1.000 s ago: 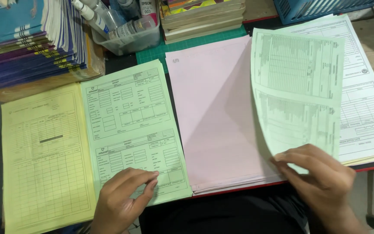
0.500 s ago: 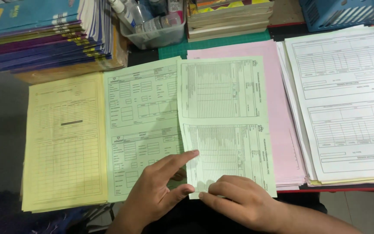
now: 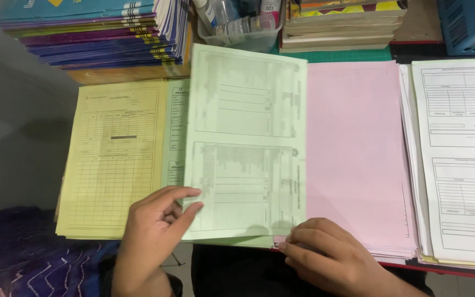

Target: Sorting and organizing multiple stacks of colored paper forms on a desk

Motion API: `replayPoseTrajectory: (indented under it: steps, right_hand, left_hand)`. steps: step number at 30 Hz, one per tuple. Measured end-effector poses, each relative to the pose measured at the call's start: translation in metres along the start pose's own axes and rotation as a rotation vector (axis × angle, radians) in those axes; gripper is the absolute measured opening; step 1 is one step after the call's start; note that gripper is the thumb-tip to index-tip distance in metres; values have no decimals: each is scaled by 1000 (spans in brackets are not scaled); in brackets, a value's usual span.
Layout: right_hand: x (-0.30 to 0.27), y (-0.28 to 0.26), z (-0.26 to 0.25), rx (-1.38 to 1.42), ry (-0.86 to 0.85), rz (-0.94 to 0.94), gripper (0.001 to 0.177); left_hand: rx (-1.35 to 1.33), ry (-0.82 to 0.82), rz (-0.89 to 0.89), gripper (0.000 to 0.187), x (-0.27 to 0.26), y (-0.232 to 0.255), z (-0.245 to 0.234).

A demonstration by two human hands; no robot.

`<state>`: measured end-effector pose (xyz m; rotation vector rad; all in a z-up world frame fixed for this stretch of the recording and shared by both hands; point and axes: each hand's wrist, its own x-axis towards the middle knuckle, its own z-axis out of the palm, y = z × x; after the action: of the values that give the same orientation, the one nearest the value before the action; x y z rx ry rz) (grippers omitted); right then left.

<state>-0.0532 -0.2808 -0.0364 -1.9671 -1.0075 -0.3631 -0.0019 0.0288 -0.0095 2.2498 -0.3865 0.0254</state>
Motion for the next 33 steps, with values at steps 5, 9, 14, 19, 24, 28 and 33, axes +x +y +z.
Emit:
replayPoseTrajectory:
  steps: [5, 9, 14, 19, 24, 28, 33]
  right_hand:
    - [-9, 8, 7, -36, -20, 184, 20]
    - [-11, 10, 9, -50, -46, 221, 19]
    - [-7, 9, 7, -28, -69, 252, 23]
    - [-6, 8, 8, -38, -59, 257, 23]
    - [-7, 9, 5, -30, -66, 265, 22]
    - [-13, 12, 7, -28, -98, 258, 24]
    - [-14, 12, 8, -39, -75, 259, 20]
  left_hand:
    - [89, -32, -360, 23, -6, -17, -25]
    - [95, -56, -539, 26, -10, -21, -34]
    - [109, -81, -527, 25, -12, -27, -40]
    - [118, -123, -549, 24, -13, -28, -46]
    - [202, -133, -545, 23, -12, -34, -42]
    - [234, -115, -411, 28, -12, -38, -40]
    - [351, 78, -287, 48, -7, -8, -38]
